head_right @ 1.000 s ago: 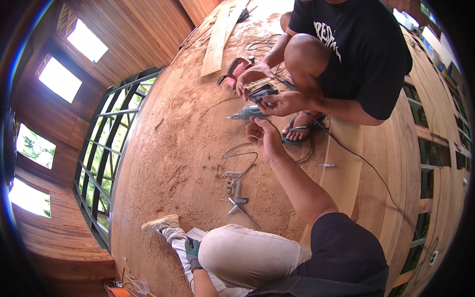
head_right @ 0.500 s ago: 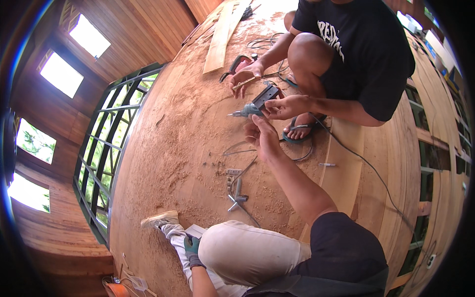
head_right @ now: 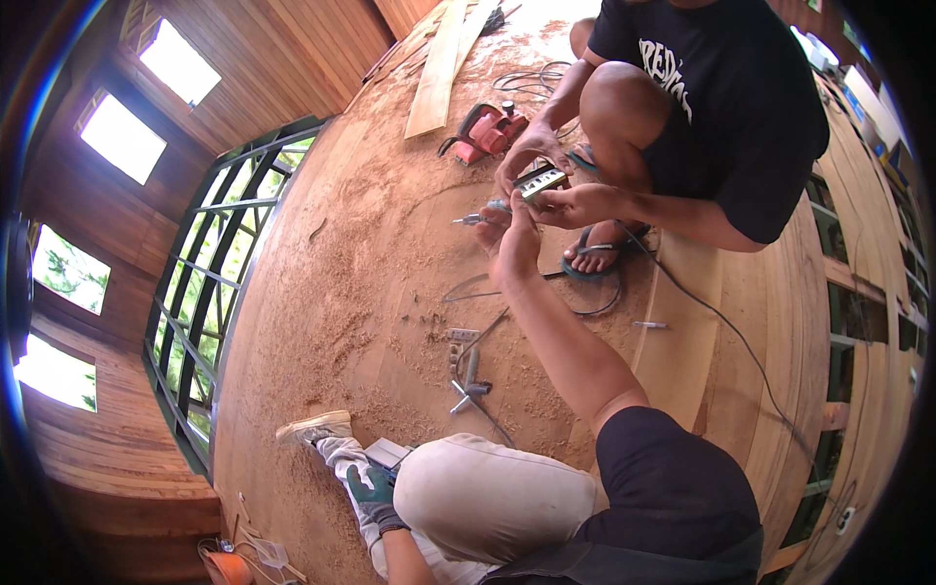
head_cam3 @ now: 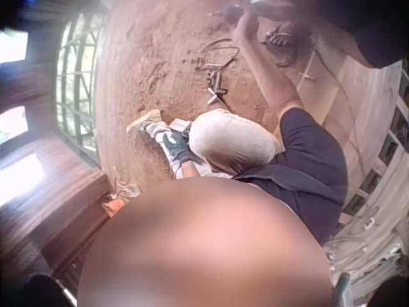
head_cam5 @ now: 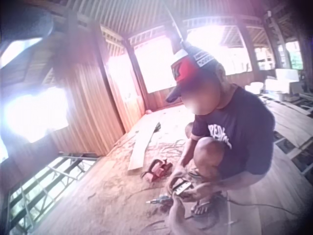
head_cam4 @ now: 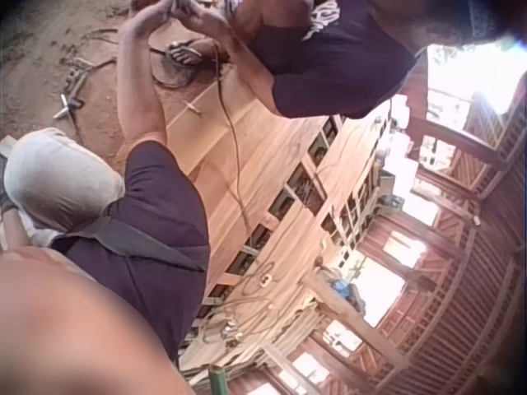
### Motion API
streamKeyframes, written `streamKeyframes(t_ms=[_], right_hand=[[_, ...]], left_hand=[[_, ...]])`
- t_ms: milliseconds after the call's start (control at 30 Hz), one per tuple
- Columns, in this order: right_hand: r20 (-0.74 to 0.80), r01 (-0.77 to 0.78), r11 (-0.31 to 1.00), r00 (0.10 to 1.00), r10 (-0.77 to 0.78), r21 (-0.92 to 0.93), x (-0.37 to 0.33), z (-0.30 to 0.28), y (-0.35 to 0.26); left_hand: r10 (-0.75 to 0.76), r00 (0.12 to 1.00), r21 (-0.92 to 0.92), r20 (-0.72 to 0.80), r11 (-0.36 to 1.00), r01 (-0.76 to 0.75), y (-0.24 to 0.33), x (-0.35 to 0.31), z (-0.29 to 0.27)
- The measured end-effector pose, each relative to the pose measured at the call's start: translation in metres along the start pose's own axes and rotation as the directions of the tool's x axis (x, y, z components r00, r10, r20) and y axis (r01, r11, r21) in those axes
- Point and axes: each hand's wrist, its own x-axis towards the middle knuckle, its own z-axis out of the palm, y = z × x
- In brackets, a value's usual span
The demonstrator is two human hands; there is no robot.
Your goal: The person sits on the floor and uses a drill and a small metal tool to assemble or adjust a blue and silver power tool. They manipulate the tool's components and interact with another person who hands over parts.
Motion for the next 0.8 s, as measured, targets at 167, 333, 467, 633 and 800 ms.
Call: streamKeyframes(t_ms=[167, 333, 467, 633, 800], right_hand=[[0.057, 0.013, 1.000, 0.998, -0.013, 0.004, 0.000, -0.007, 0.000], [0.091, 0.024, 0.998, 0.995, -0.029, 0.059, 0.000, -0.015, 0.000], [0.068, 0.044, 0.998, 0.997, -0.047, 0.046, 0.001, -0.015, -0.001], [0.057, 0.084, 0.996, 0.995, -0.085, 0.034, -0.003, -0.013, -0.001], [0.064, 0.092, 0.996, 0.994, -0.091, -0.015, -0.009, -0.020, -0.001]], left_hand=[[-0.163, 0.986, -0.015, 0.025, 0.986, 0.163, -0.012, 0.000, -0.008], [-0.121, 0.992, 0.073, 0.015, 0.990, 0.120, -0.035, 0.003, -0.004], [-0.081, 0.997, 0.076, 0.006, 0.994, 0.080, -0.045, -0.001, 0.000], [-0.039, 0.999, 0.076, 0.011, 0.996, 0.038, -0.041, -0.009, -0.001], [-0.050, 0.998, 0.047, 0.039, 0.998, 0.048, -0.024, -0.015, -0.003]])
